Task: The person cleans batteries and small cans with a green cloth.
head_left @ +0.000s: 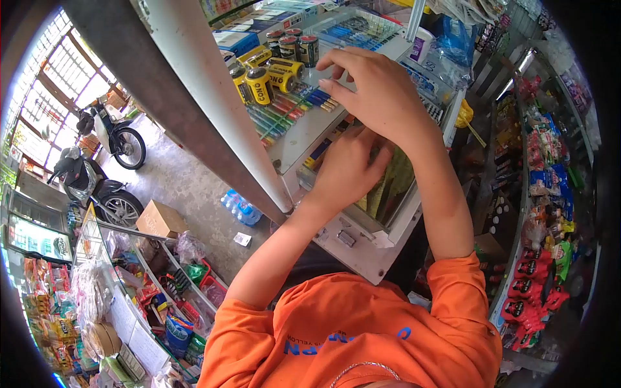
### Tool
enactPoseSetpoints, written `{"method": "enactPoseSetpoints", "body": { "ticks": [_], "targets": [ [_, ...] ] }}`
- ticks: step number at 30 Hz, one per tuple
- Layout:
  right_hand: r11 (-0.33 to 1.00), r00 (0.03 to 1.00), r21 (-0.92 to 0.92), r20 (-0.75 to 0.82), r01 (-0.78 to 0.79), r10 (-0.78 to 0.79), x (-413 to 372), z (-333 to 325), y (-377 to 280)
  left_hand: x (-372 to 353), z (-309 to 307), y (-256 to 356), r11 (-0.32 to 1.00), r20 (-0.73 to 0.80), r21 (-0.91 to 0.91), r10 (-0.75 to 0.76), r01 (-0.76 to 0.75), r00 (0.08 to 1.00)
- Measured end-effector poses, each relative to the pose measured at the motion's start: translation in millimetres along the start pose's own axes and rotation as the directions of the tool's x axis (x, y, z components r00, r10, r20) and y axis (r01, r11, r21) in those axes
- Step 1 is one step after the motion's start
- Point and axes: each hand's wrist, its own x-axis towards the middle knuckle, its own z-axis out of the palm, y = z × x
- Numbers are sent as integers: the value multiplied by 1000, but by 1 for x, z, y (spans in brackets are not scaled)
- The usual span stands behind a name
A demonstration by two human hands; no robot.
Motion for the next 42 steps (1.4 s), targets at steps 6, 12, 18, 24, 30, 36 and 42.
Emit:
{"method": "enactPoseSetpoints", "body": {
  "ticks": [6, 12, 18, 24, 30, 36, 42],
  "targets": [
    [986, 981, 30, -107, 167, -163, 14, 21, -2, -1, 2, -2, 999, -24, 28, 16, -15, 1000],
    [915, 904, 73, -206, 396, -374, 31, 54, -22, -4, 1, -8, 1000, 33, -6, 23, -22, 999],
    [899, 891, 47, -160, 436, -424, 33, 46, -35, -6, 4, -12, 991, -6, -76, 111, -111, 994],
    [917, 936, 221, -199, 332, -291, -1, -4, -17, -6, 5, -18, 989, -56, 18, 150, -149, 987],
    [893, 986, 442, -168, 89, -15, -65, -56, 20, 6, -1, -2, 935, -68, -324, -177, 146, 982],
    [856, 995, 517, -89, 3, 50, -97, -63, 37, 7, -4, 4, 718, -18, -662, -305, 217, 952],
    [766, 999, 643, -34, 2, 26, -90, -34, 32, 6, -14, 5, 736, 87, -621, -278, 271, 956]
  ]
}}
